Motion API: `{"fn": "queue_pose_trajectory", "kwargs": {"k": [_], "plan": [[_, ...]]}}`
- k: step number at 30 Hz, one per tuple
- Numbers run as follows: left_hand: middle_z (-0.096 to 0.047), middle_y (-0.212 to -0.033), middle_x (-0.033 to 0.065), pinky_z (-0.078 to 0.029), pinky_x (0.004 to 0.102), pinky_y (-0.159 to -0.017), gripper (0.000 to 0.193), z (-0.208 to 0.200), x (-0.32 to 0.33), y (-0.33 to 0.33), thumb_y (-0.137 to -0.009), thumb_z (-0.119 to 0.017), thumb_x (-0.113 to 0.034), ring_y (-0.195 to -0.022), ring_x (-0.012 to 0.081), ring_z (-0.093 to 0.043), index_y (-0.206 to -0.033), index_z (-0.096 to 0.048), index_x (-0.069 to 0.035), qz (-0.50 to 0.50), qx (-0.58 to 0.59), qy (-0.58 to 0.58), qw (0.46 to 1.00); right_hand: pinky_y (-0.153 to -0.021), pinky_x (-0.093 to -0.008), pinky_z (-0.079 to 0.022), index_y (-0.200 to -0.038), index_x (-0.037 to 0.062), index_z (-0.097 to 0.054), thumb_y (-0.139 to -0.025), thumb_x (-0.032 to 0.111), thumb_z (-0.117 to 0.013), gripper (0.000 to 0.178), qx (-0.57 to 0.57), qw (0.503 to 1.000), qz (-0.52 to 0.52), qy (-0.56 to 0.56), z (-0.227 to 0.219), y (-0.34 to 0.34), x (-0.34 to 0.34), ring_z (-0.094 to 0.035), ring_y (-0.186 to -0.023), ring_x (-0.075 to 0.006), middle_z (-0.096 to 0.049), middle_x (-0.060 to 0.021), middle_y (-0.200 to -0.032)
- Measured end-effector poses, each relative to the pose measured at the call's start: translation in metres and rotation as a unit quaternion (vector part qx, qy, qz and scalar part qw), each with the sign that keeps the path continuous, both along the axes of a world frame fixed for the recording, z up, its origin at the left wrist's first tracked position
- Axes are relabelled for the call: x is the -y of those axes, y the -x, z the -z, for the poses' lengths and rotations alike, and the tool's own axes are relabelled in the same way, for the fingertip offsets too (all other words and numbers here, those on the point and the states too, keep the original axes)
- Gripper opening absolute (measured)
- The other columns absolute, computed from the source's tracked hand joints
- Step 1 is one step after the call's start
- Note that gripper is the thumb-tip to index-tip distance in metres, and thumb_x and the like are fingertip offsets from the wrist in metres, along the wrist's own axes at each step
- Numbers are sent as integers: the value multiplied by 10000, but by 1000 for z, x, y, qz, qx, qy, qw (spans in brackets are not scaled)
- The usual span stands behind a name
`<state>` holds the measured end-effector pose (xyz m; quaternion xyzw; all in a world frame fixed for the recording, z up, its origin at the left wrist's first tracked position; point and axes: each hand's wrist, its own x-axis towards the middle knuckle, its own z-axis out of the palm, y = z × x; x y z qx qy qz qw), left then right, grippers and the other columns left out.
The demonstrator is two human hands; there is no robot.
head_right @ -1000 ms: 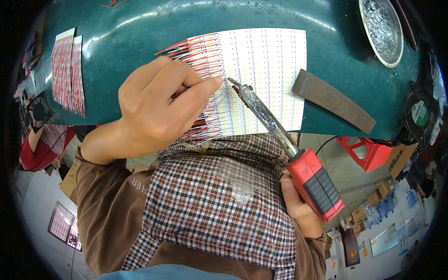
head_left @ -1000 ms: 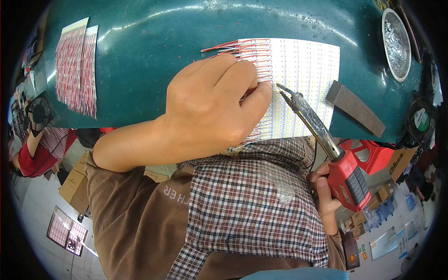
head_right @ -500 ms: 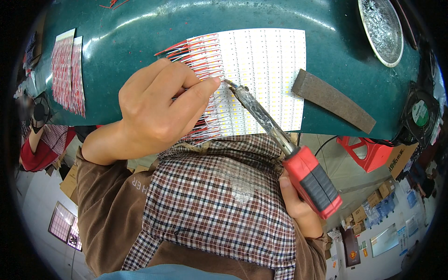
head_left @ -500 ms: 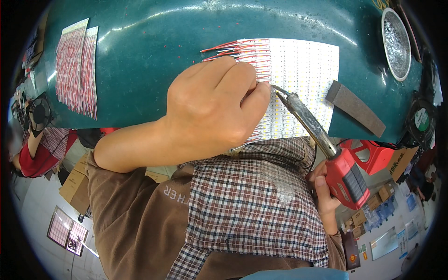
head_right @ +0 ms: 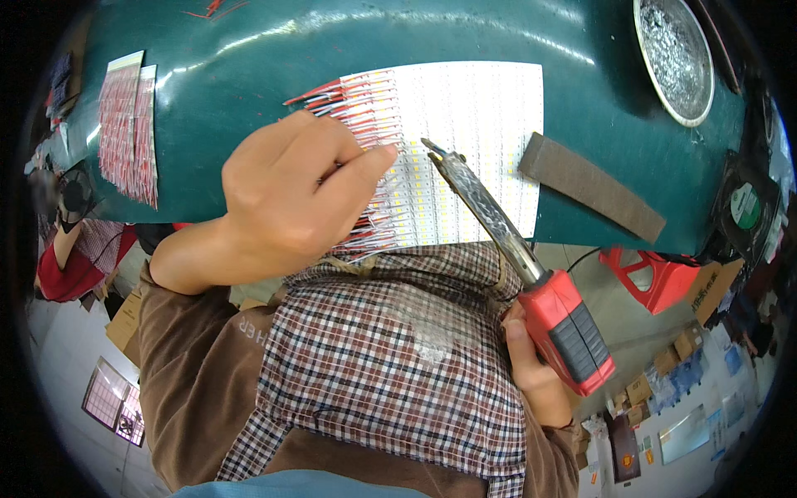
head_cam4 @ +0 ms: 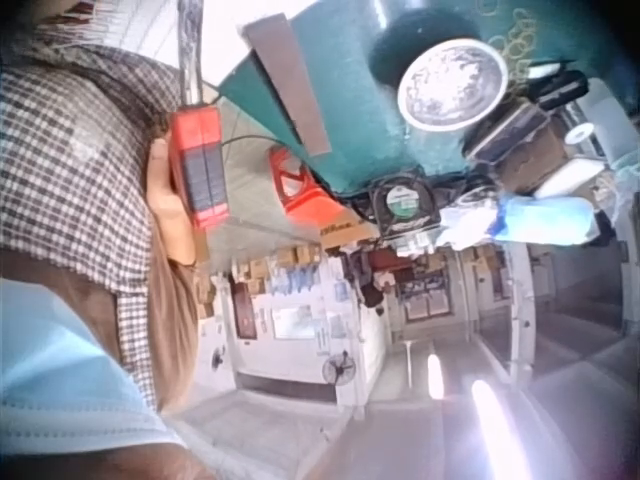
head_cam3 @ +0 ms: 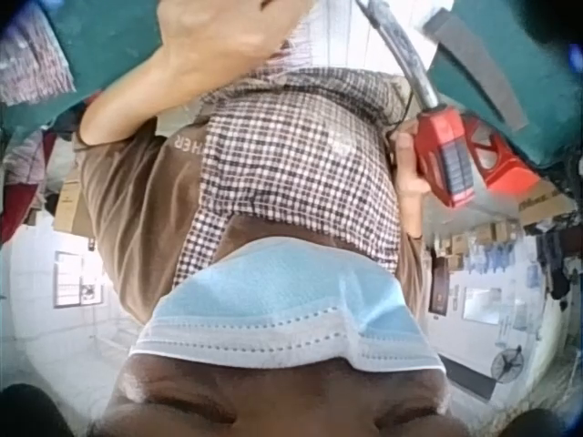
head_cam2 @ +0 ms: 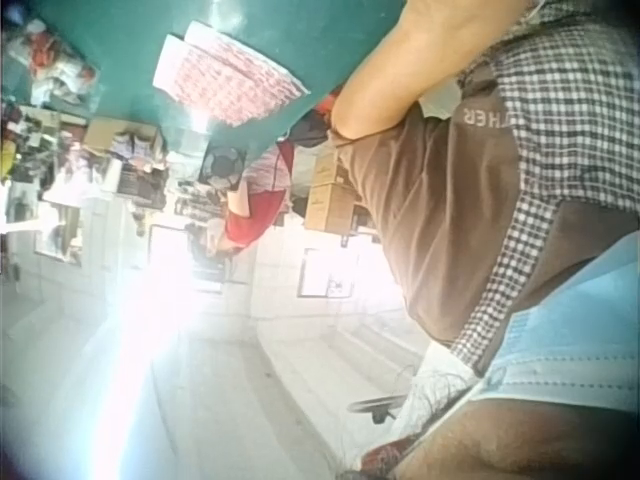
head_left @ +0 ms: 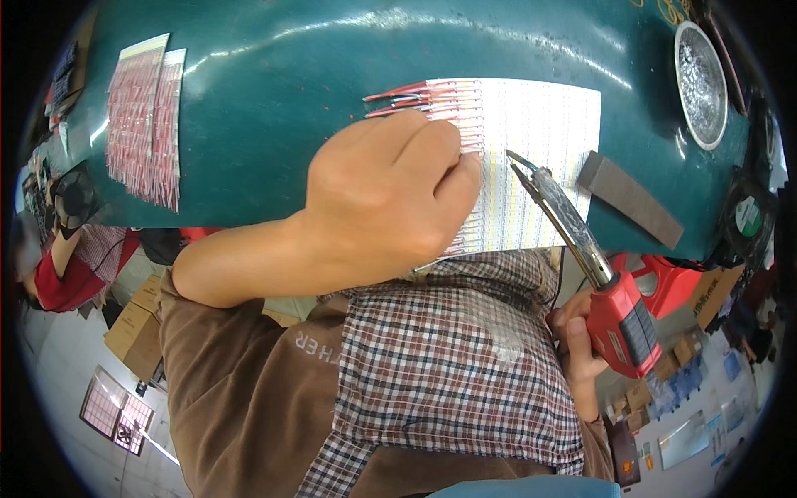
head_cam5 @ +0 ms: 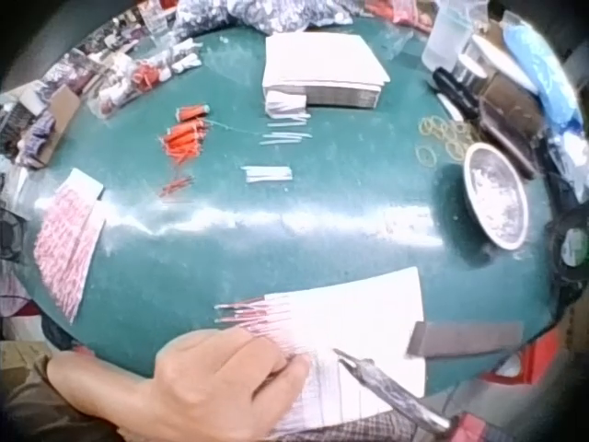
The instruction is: The person solders electrical wires onto small circuit boards using a soldering iron.
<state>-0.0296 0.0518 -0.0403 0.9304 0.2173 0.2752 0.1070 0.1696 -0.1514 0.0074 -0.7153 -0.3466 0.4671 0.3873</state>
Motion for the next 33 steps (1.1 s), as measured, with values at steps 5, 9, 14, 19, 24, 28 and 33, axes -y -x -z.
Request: {"fn": "queue_pose_trajectory", "kwargs": {"k": [5,9,14,19,24,28,33], "plan": [[-502,-670,5,-370,281,-455,183,-13,-8,2,-605,-721,-65,-569,155,-486,-782,-673,-68,-13,-50,62,997,-456,-222,-299,-785,-3,-495,-841,108,-553,138,-24,998,54,-31,3,2,1,-383,-503,-91,-510,-97,-721],[-575,-776,41,-441,308,-565,193,-24,-56,20,-686,-738,-138,-664,203,-555,-834,-636,-66,-109,-82,65,988,-435,-232,-297,-843,4,-468,-863,109,-560,140,-40,994,86,-46,10,0,11,-341,-443,-72,-490,-89,-723],[-595,-941,72,-460,300,-677,314,-42,-119,49,-781,-692,-180,-785,205,-569,-1048,-580,-58,-216,-144,109,960,-422,-231,-290,-859,13,-450,-865,108,-560,145,-88,988,109,-72,13,1,11,-325,-426,-70,-474,-74,-715],[-580,-786,22,-436,264,-604,236,-11,-148,68,-783,-710,-210,-672,142,-524,-891,-610,-26,-175,-116,141,967,-418,-228,-285,-862,17,-445,-864,114,-565,154,-89,988,99,-73,15,-1,12,-323,-428,-70,-471,-64,-715],[-547,-685,13,-424,240,-596,216,-8,-142,64,-807,-695,-209,-648,87,-493,-853,-611,-15,-175,-158,251,939,-422,-223,-282,-866,19,-446,-860,111,-574,158,-75,989,113,-59,15,0,14,-318,-427,-68,-466,-64,-715],[-563,-701,20,-420,228,-591,173,-18,-128,60,-832,-664,-176,-636,78,-491,-865,-616,-14,-188,-203,149,949,-423,-223,-283,-869,17,-446,-860,101,-571,151,-78,988,111,-72,20,-1,17,-314,-424,-65,-465,-67,-716],[-639,-796,24,-444,194,-615,168,-22,-115,58,-883,-608,-173,-671,66,-576,-954,-628,-22,-206,-16,294,933,-425,-232,-292,-873,18,-447,-864,92,-560,136,-80,989,89,-85,18,-2,16,-319,-425,-67,-462,-66,-716]]}}
